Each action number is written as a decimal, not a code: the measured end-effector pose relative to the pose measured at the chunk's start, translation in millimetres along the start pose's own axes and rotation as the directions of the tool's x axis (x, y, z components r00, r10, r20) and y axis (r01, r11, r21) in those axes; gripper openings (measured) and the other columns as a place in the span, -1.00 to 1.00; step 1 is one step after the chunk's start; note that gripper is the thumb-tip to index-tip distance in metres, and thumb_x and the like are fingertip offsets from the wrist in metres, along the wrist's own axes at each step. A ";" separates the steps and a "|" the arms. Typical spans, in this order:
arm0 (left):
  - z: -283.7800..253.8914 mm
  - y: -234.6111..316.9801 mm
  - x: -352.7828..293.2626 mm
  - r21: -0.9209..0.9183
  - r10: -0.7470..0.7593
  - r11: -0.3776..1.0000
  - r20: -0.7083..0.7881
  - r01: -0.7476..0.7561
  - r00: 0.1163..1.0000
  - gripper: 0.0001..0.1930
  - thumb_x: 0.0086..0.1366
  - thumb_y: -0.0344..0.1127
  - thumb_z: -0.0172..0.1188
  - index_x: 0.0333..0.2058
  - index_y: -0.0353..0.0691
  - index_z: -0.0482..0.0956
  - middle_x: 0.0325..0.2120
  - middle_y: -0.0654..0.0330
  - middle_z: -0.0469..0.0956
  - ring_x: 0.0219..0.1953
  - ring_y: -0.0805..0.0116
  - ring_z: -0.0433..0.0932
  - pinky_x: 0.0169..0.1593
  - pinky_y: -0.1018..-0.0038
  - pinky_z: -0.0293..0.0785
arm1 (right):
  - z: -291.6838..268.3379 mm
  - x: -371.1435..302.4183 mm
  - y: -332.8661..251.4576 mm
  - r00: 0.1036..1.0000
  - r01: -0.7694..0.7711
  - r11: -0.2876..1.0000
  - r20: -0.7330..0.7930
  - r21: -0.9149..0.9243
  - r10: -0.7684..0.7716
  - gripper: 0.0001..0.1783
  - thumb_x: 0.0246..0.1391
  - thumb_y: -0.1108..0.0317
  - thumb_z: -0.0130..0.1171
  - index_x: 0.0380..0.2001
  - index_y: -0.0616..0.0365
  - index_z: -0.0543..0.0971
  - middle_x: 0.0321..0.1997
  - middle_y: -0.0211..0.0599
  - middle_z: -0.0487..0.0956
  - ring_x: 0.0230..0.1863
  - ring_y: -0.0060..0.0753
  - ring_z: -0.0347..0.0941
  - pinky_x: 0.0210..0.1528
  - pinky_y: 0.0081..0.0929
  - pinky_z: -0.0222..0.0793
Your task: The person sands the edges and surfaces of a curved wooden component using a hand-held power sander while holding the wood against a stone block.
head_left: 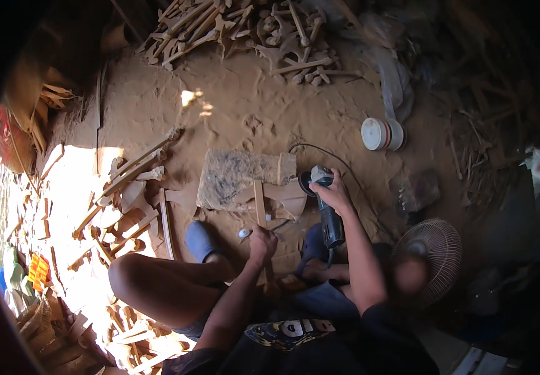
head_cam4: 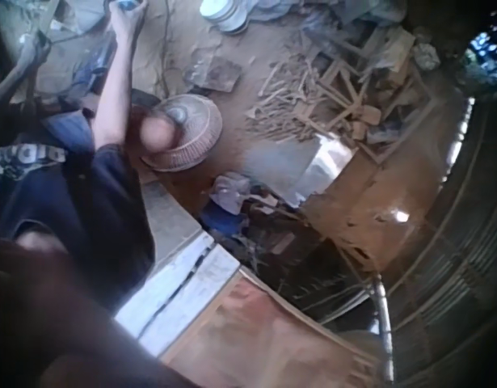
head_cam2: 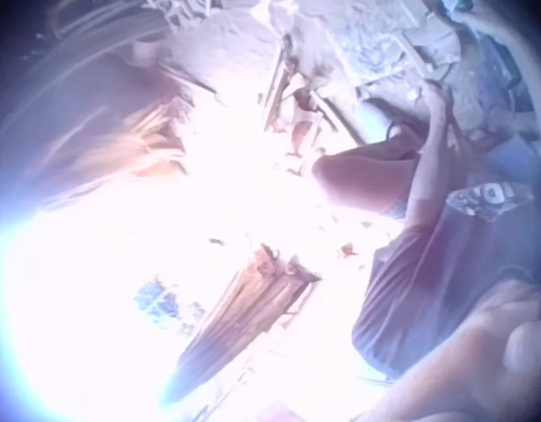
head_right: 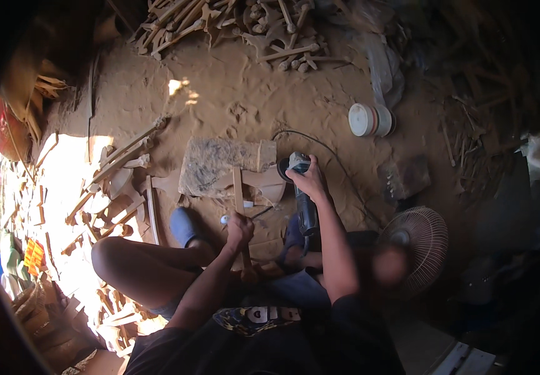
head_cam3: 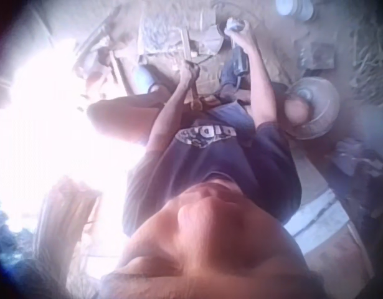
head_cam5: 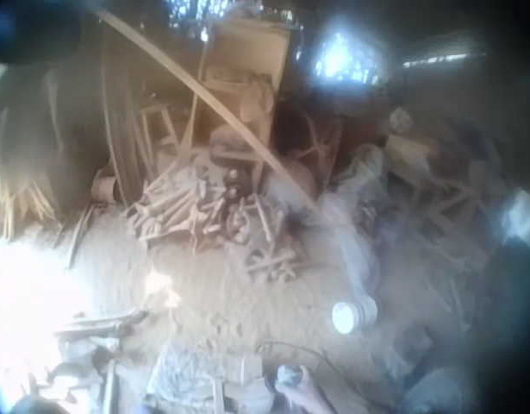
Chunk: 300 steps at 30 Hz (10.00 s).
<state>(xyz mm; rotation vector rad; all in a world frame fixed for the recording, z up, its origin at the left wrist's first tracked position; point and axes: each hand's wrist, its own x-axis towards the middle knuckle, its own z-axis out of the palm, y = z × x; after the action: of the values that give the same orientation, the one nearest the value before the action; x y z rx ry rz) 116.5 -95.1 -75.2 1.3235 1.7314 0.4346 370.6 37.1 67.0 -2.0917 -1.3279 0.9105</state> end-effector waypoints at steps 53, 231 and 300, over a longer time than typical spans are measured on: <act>-16.4 29.0 -7.0 -0.522 -0.225 0.788 0.247 0.325 0.943 -0.78 0.37 -0.36 0.13 -0.40 -0.41 0.55 -0.62 0.03 0.58 -0.60 0.22 0.67 -0.48 0.26 0.56 | 9.5 -145.3 16.0 0.991 -0.068 0.998 -0.112 -0.007 0.067 0.22 0.02 -0.04 0.55 0.58 0.17 0.09 0.32 0.25 0.57 0.28 0.24 0.59 0.31 0.02 0.50; -167.9 40.5 43.8 0.263 -0.136 0.947 -0.187 0.183 0.973 -0.60 0.23 -0.16 0.23 -0.02 -0.13 0.81 -0.15 -0.23 0.77 -0.04 -0.27 0.75 0.14 -0.06 0.63 | 40.4 -89.5 -34.0 0.990 0.143 0.990 0.002 -0.013 -0.143 0.07 -0.06 0.35 0.52 0.55 0.02 0.29 0.37 0.10 0.56 0.34 0.06 0.56 0.38 -0.16 0.46; -162.4 53.6 33.7 0.264 -0.086 0.954 -0.217 0.143 0.972 -0.64 0.26 -0.15 0.23 -0.08 -0.20 0.80 -0.15 -0.24 0.76 -0.01 -0.29 0.73 0.16 -0.06 0.62 | 66.5 -118.2 -50.9 0.965 0.232 0.935 0.056 0.269 -0.256 0.09 -0.05 0.18 0.58 0.53 0.19 0.31 0.25 0.10 0.64 0.23 0.00 0.63 0.31 -0.18 0.51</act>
<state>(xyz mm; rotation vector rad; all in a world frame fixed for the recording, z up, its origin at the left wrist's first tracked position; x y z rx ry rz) 15.9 -7.8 37.2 1.4022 2.0894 0.2734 255.1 -46.9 91.6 -1.6616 -1.3931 1.0192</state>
